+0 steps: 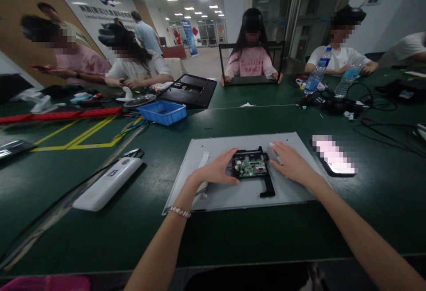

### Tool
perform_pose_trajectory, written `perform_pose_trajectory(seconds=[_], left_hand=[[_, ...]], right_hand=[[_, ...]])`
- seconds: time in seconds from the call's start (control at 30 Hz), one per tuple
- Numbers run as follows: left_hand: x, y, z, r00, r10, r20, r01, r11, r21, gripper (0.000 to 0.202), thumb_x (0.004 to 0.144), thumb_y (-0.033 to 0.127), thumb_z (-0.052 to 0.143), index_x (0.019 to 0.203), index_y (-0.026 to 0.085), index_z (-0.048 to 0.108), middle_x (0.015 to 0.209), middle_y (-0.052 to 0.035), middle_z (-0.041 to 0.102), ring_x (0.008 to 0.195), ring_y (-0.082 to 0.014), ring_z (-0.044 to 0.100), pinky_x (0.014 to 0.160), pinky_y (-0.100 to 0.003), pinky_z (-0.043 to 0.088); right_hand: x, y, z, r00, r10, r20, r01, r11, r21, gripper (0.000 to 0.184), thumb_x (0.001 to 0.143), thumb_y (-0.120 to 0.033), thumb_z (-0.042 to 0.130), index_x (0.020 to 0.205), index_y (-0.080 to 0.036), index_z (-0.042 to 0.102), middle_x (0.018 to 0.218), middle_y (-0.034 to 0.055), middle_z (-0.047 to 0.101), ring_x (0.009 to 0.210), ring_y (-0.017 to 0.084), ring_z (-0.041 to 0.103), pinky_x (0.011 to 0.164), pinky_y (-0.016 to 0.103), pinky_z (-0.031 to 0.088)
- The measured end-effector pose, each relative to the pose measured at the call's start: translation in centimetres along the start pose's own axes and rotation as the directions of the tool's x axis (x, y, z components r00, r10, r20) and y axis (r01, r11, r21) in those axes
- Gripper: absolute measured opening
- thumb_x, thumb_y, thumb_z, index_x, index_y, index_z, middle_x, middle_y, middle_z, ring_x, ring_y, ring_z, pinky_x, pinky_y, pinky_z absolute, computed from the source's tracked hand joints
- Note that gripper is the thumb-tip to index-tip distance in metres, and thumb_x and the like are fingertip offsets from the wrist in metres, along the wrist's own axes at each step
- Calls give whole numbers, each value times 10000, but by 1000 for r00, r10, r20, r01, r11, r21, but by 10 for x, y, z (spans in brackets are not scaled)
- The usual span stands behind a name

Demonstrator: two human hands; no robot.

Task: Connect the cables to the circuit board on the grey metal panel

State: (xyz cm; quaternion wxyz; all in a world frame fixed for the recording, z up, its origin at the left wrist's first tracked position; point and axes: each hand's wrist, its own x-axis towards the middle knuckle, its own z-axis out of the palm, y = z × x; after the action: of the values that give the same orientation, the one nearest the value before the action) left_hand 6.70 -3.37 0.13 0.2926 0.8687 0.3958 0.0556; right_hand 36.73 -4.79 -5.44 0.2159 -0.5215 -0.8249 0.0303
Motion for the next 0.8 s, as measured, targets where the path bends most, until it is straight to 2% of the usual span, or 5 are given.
perform_pose_trajectory(seconds=[0.1,0.2,0.4,0.67,0.8], left_hand=[[0,-1,0,1000,1,13,-2,1000,12,1065,644,506,668,1448,147,69,1511,-140,88,1372,-338,96,1120,-466,123],[0,-2,0,1000,-4,24,3,1000,19,1065,649,519,661,1449,151,63,1515,-137,70,1374,-337,85,1119,-466,120],[0,0,-1,999,-9,35,8,1000,25,1066,650,529,657,1452,174,51,1516,-140,57,1374,-346,72,1109,-491,126],[-2,0,-1,1000,-14,25,13,999,30,1045,656,548,650,1451,203,66,1520,-115,61,1375,-341,85,1112,-483,132],[-1,-1,0,998,-37,43,35,998,43,1057,657,553,647,1451,164,67,1520,-127,43,1376,-337,75,1117,-469,133]], right_hand=[[1,1,1,998,-16,64,18,1000,-26,585,862,-492,415,1367,-201,377,1419,101,382,1323,297,291,1063,513,270],[0,2,1,994,-28,103,28,1000,3,578,872,-520,388,1363,-215,389,1433,90,361,1316,283,311,1066,492,279],[-2,-1,2,993,-34,112,25,996,80,548,869,-485,426,1362,-247,390,1435,68,361,1302,269,341,1052,473,319],[-2,-6,-5,996,-36,81,27,995,99,467,893,-450,400,1315,-257,451,1439,59,354,1303,260,343,1051,461,334],[-2,-5,-5,996,-30,79,23,995,93,474,893,-453,399,1310,-237,459,1431,72,366,1308,263,336,1059,455,326]])
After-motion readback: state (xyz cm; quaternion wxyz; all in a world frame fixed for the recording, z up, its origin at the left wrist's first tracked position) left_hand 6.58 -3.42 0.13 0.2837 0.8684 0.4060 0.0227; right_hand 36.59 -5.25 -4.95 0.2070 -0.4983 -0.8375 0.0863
